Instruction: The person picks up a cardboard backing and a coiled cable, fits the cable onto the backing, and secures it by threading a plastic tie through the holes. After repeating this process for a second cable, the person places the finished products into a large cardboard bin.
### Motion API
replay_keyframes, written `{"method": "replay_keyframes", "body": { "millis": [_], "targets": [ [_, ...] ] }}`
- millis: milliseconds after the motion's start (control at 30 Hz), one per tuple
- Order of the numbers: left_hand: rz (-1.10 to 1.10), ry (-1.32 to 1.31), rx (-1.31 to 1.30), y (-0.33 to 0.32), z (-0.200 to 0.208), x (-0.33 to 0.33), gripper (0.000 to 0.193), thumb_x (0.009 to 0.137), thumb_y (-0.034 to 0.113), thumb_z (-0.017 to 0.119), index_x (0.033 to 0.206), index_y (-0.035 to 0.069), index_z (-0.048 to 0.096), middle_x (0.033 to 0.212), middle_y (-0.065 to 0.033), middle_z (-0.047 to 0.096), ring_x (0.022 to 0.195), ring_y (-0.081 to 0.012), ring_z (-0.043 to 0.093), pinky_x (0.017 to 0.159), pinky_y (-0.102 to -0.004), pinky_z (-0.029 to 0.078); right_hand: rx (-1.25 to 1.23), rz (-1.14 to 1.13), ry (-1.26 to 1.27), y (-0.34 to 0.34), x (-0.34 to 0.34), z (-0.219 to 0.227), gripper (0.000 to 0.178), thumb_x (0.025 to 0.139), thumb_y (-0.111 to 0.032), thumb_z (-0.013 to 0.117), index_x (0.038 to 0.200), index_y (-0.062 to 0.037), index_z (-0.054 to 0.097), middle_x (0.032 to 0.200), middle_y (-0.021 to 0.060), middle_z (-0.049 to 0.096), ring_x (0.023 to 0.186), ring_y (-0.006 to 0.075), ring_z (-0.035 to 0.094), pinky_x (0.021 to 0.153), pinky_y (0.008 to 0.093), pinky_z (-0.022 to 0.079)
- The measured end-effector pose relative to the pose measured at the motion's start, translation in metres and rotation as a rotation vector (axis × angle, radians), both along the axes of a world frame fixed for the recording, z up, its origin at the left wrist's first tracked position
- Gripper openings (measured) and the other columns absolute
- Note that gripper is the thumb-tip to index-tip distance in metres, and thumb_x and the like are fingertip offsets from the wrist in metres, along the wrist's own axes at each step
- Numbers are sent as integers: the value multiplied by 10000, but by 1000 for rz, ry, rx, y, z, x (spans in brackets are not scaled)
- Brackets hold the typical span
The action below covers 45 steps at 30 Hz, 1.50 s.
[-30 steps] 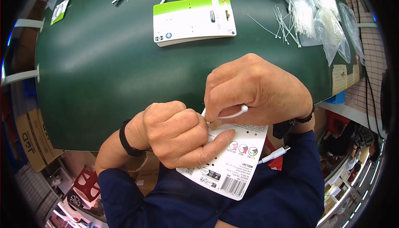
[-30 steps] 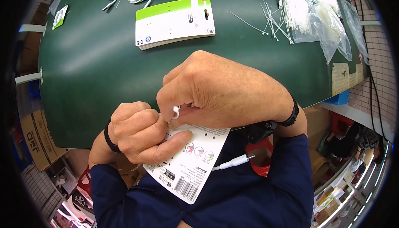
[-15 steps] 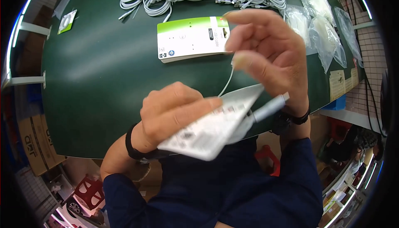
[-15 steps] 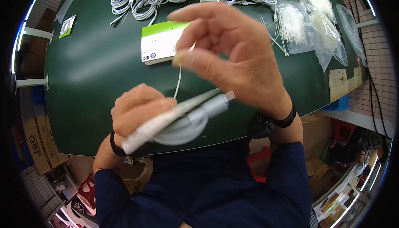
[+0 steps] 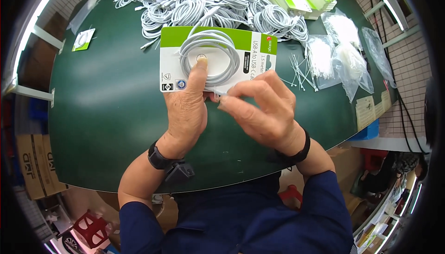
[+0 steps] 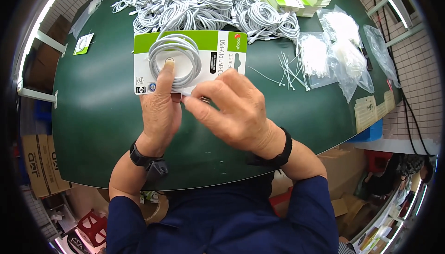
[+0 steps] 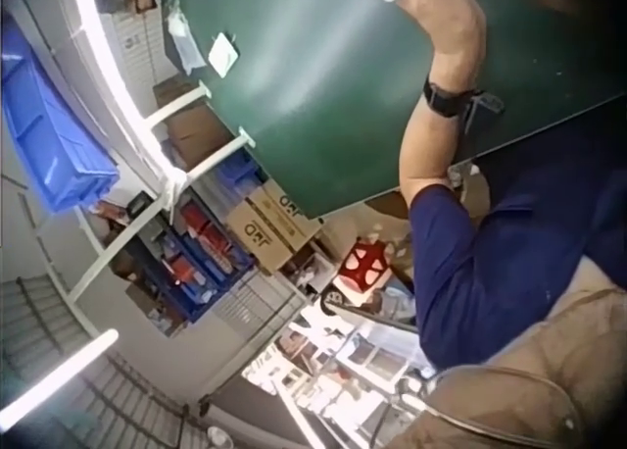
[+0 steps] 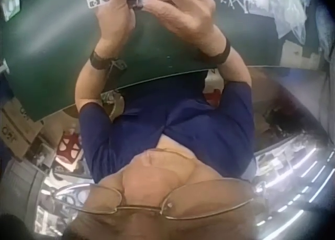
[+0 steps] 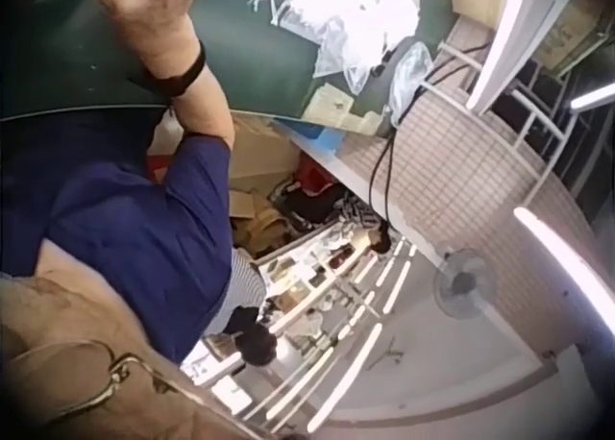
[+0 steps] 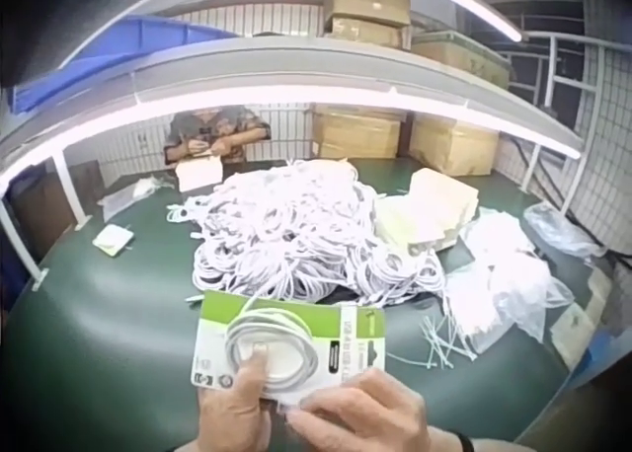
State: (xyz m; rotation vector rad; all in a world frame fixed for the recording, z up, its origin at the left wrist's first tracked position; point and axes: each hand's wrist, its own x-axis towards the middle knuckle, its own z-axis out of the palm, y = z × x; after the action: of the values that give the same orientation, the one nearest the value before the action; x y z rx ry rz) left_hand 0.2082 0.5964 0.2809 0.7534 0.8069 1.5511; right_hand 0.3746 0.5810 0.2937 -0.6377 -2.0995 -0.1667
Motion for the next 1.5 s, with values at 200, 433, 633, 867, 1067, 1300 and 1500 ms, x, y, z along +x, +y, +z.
{"method": "replay_keyframes", "body": {
  "millis": [200,433,633,867,1067,1300,1500],
  "targets": [
    [20,34,10,3,-12,-1,218,995,108,680,1179,21,602,979,-55,683,701,-85,636,479,-237,473,-116,-19,-7,3,0,-11,342,662,32,857,971,-63,744,906,62,697,651,220,610,560,330,503],
    [82,233,27,4,-16,-6,237,957,76,709,1160,-6,619,987,-61,686,713,-83,653,468,-238,500,-111,78,64,3,1,-16,328,666,43,857,958,-54,743,909,71,702,660,222,617,563,330,500],
    [10,141,-5,4,-16,-1,259,959,86,703,1182,-1,606,969,-55,680,671,-81,631,452,-233,481,-218,-11,163,23,12,-20,296,672,60,851,920,-65,749,895,58,693,717,209,608,590,306,491],
    [-34,49,-85,2,-20,7,268,970,94,678,1211,14,592,955,-47,672,653,-76,608,461,-223,472,-175,-108,65,5,0,-19,286,673,40,863,905,-83,750,852,28,652,733,197,592,612,317,489],
    [26,102,-40,1,-23,12,261,973,86,671,1212,11,597,963,-34,671,714,-69,618,490,-219,478,-209,-83,49,6,-7,-17,284,687,24,861,925,-86,751,850,33,643,703,198,587,572,321,478],
    [11,145,3,4,-26,8,276,958,81,706,1208,0,623,1014,-38,693,825,-77,650,575,-227,520,-86,-83,-16,11,-8,-25,260,726,-10,856,934,-35,702,852,61,641,669,207,590,554,322,480],
    [23,164,49,0,-20,7,287,939,75,746,1196,-10,650,1053,-54,716,912,-99,671,729,-256,555,-77,64,76,6,-7,-34,253,729,-9,854,918,-29,687,870,73,642,665,204,589,551,315,481]
  ]
}}
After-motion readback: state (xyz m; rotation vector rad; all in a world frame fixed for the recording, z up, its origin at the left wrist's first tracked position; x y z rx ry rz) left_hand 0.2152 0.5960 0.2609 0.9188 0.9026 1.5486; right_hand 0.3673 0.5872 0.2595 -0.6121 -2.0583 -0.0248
